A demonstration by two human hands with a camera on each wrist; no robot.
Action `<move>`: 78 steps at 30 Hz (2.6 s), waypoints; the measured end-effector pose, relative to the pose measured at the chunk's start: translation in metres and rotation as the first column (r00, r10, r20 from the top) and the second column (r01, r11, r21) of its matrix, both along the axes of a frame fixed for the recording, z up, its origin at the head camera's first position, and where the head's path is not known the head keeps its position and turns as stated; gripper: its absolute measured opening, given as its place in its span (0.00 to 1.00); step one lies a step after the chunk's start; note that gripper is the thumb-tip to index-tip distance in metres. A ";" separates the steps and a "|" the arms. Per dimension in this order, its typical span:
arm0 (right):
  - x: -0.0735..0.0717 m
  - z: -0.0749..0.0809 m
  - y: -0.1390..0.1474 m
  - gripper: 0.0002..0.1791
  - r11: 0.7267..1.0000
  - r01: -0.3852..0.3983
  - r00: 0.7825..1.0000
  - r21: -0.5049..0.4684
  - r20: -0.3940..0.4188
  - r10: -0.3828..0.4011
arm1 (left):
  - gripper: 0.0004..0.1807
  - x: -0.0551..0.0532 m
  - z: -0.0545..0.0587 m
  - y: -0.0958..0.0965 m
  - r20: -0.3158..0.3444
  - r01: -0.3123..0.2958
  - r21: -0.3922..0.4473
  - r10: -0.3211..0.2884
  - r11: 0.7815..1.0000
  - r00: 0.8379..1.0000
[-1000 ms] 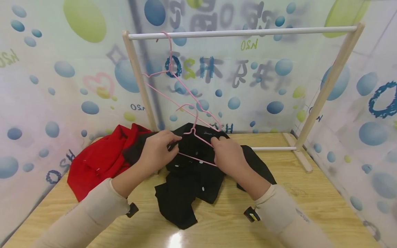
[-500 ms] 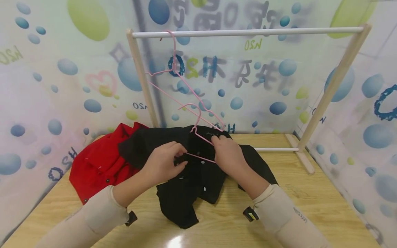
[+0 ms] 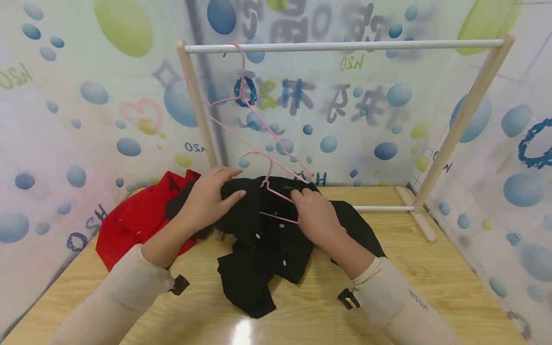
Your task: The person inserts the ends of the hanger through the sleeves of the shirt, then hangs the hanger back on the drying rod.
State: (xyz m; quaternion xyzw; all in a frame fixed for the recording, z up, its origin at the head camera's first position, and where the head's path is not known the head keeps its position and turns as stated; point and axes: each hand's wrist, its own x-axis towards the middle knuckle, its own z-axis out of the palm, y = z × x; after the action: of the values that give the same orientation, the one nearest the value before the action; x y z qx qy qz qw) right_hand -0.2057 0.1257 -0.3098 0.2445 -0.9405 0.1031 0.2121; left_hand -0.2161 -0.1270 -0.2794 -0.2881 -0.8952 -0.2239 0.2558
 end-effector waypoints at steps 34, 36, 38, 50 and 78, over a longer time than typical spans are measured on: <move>0.000 -0.004 0.022 0.06 0.982 -0.114 0.993 -0.148 0.004 0.116 | 0.11 -0.005 -0.003 -0.004 -0.168 0.000 -0.142 -0.024 0.990 0.985; 0.000 -0.003 0.030 0.06 0.983 -0.086 0.995 -0.163 0.033 0.092 | 0.11 -0.006 -0.003 -0.005 -0.178 0.004 -0.139 -0.029 0.990 0.984; -0.001 -0.003 0.039 0.07 0.982 -0.061 0.996 -0.178 0.061 0.072 | 0.11 -0.006 -0.003 -0.006 -0.184 0.009 -0.137 -0.034 0.991 0.982; -0.019 -0.023 0.081 0.13 0.957 -0.026 0.938 -0.290 0.323 0.124 | 0.11 -0.009 -0.003 -0.008 -0.192 0.029 -0.111 -0.050 0.993 0.980; -0.022 -0.037 0.108 0.09 0.903 0.135 0.980 -0.409 0.187 -0.062 | 0.11 -0.008 -0.001 -0.010 -0.205 0.009 -0.059 -0.021 0.998 0.979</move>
State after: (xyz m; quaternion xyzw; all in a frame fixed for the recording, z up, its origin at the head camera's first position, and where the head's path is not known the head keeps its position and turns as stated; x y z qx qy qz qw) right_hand -0.2281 0.2337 -0.3470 0.1357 -0.9221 0.3124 0.1837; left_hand -0.2236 -0.1374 -0.2803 -0.3238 -0.8679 -0.1689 0.3367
